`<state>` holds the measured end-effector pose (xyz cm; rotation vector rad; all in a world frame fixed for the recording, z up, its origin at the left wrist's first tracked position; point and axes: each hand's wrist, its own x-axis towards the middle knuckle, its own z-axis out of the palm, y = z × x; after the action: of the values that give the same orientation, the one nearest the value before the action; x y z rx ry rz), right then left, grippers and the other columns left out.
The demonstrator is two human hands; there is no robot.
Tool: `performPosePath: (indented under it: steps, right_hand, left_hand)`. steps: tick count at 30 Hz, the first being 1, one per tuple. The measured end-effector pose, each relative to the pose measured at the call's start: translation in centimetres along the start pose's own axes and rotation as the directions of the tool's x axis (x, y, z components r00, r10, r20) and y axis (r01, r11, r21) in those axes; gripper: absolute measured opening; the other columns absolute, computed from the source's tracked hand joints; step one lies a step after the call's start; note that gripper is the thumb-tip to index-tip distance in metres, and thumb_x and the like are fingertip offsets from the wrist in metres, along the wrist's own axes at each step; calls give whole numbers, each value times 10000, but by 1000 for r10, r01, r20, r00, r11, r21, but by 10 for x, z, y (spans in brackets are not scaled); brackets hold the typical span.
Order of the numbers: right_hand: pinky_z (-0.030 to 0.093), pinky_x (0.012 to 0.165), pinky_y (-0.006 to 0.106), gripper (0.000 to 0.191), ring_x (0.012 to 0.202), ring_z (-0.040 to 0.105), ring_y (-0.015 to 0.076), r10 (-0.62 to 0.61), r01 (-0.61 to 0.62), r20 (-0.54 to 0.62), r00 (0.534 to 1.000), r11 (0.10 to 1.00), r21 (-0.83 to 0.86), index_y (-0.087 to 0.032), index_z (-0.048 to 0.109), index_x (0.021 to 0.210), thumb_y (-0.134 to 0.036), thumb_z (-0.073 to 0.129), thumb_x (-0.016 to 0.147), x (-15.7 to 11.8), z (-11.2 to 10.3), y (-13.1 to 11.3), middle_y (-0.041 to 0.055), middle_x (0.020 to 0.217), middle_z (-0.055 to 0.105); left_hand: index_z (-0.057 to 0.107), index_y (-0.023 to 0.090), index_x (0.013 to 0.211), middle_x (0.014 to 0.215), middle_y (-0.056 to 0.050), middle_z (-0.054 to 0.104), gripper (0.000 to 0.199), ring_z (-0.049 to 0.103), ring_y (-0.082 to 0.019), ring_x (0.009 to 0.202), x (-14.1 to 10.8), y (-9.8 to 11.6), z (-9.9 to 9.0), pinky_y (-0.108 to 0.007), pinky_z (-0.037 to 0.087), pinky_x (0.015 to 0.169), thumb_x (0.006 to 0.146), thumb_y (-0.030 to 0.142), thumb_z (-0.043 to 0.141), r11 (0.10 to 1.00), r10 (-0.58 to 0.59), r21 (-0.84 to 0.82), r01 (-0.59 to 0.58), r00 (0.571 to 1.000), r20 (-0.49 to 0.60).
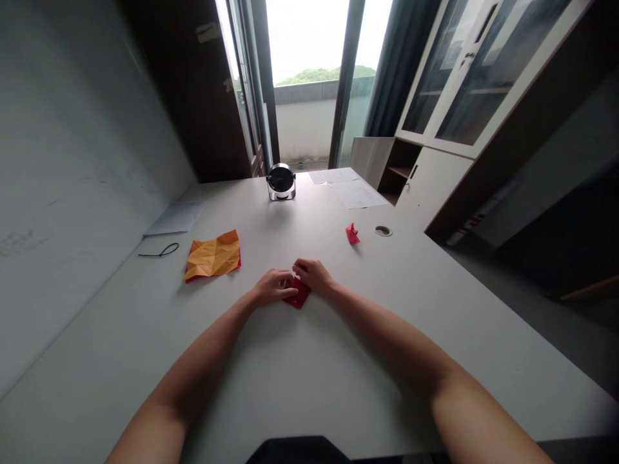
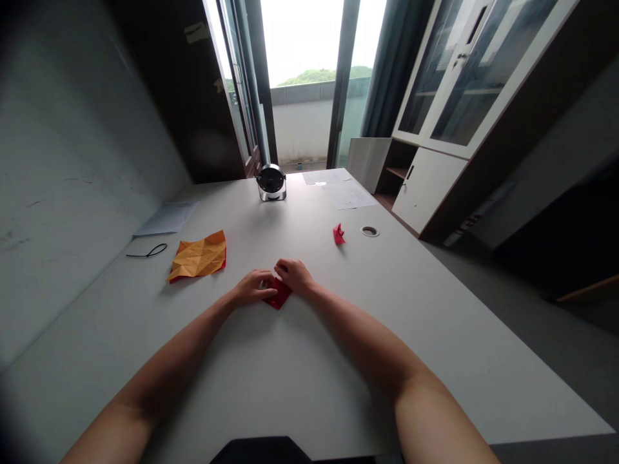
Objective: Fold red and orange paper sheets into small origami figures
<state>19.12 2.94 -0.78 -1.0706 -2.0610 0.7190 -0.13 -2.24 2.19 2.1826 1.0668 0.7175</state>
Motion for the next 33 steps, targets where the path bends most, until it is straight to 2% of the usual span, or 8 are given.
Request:
performPosePath:
  steps: [3,5,8,12,17,24,29,33]
  right_hand:
    - [329,589,220,184,595,480,107,12,-12,-1,1000,1000,26,-193,679,784,-309,570,878,0,-1,1,-23,663,629]
    - [329,581,220,201,586,476,107,25,-24,-3,1000,998,56,-190,670,785,-332,564,881,0,-2,1,-28,644,611]
    - [356,587,222,300,590,494,113,54,-51,-15,998,985,162,-183,644,762,-392,497,920,1,-5,2,-22,633,598]
    - [440,644,235,286,648,578,130,67,-66,12,998,917,394,-183,627,818,-374,440,920,3,-6,2,4,724,638]
    - [487,656,249,214,679,593,136,-2,-40,78,997,848,528,-202,626,990,-269,548,803,1,-5,1,2,801,649]
    - [510,688,272,246,716,604,147,-5,-51,108,994,857,513,-193,635,998,-386,600,850,1,-6,1,18,812,657]
    - [509,674,272,367,695,619,145,-48,-13,90,995,814,580,-212,565,1158,-386,630,841,1,-6,1,6,831,652]
    - [487,641,251,343,673,608,137,-37,-17,105,994,879,477,-218,588,1143,-351,642,831,-1,-5,-1,-1,816,667]
  left_hand:
    - [655,185,736,702,6,600,163,510,-128,655,0,-3,5,-255,409,668,810,330,666,1000,0,4,0,999,-50]
    - [668,187,764,700,3,605,161,512,-131,648,0,-9,7,-253,404,636,824,335,644,997,-67,-47,61,988,-137]
    - [667,178,807,679,6,603,224,519,-133,626,2,-18,5,-249,398,596,851,390,606,967,-208,-198,158,941,-266]
    - [642,157,819,713,-3,624,294,547,-134,659,6,-28,4,-245,424,620,860,442,583,904,-321,-392,171,876,-359]
    - [653,145,885,771,-29,665,371,594,-151,695,8,-31,4,-258,471,649,857,505,572,825,-407,-532,189,852,-329]
    - [666,152,886,771,-25,669,397,592,-149,699,7,-31,5,-252,470,654,881,528,540,860,-370,-481,173,860,-353]
    - [653,147,880,771,-33,661,416,585,-150,705,7,-30,3,-259,472,676,882,543,526,847,-402,-500,180,833,-380]
    - [672,137,927,809,-53,678,450,604,-171,744,7,-27,3,-274,481,697,879,553,507,842,-407,-502,198,843,-351]
